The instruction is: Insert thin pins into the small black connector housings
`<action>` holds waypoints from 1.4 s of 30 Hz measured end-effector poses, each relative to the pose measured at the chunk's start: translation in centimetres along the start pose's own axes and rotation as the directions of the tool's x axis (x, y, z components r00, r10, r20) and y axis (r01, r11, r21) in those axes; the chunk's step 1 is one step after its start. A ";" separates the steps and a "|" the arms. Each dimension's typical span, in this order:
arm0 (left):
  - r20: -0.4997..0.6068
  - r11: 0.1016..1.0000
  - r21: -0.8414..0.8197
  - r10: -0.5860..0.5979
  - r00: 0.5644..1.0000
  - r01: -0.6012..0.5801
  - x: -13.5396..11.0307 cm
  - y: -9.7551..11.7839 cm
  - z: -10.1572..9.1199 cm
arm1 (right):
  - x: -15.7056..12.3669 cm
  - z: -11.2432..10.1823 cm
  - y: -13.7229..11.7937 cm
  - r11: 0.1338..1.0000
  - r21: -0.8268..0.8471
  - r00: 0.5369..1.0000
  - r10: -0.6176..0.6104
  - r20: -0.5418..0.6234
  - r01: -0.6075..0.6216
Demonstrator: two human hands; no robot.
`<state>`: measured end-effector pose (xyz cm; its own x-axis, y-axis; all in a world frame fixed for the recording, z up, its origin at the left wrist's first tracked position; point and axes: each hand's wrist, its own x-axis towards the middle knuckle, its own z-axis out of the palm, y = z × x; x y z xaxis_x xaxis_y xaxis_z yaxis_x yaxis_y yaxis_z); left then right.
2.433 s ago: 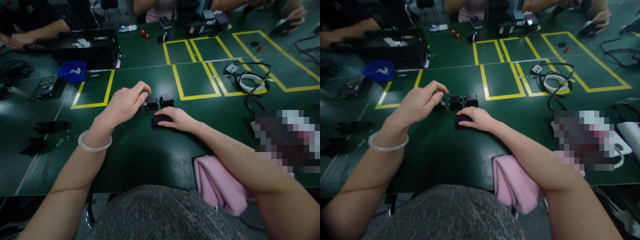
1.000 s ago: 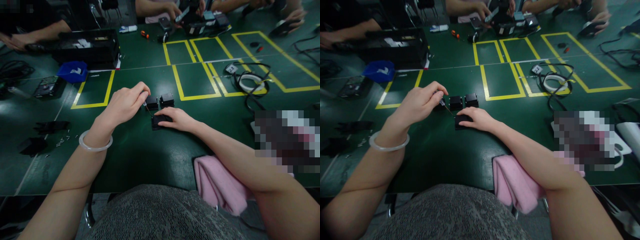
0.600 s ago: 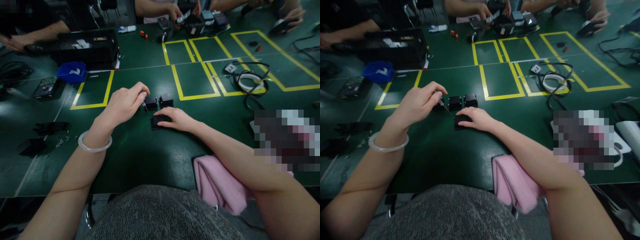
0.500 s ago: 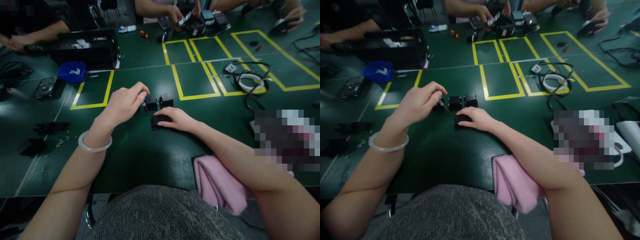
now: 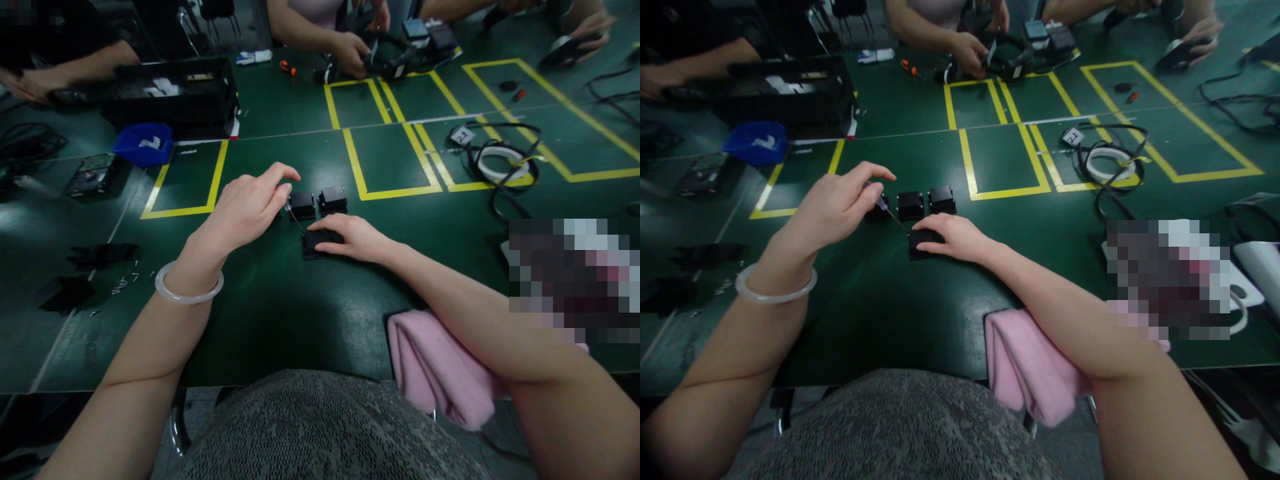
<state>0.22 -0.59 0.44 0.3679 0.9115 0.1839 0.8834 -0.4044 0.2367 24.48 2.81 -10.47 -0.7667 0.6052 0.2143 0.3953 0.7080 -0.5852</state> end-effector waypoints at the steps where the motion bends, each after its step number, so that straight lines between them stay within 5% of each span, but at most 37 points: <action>1: -0.006 1.000 0.000 -0.002 1.000 0.002 0.0 0.0 0.0 | 0.0 0.0 0.0 1.000 0.000 1.000 0.000 0.000 0.000; 42: 0.012 1.000 -0.016 -0.003 1.000 0.003 0.0 0.3 -0.1 | 0.0 0.1 0.1 1.000 0.003 1.000 0.003 -0.001 -0.003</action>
<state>0.47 -0.75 0.56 0.3690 0.9134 0.1722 0.8796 -0.4030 0.2528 24.48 2.86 -10.58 -0.7649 0.6079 0.2133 0.3961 0.7049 -0.5884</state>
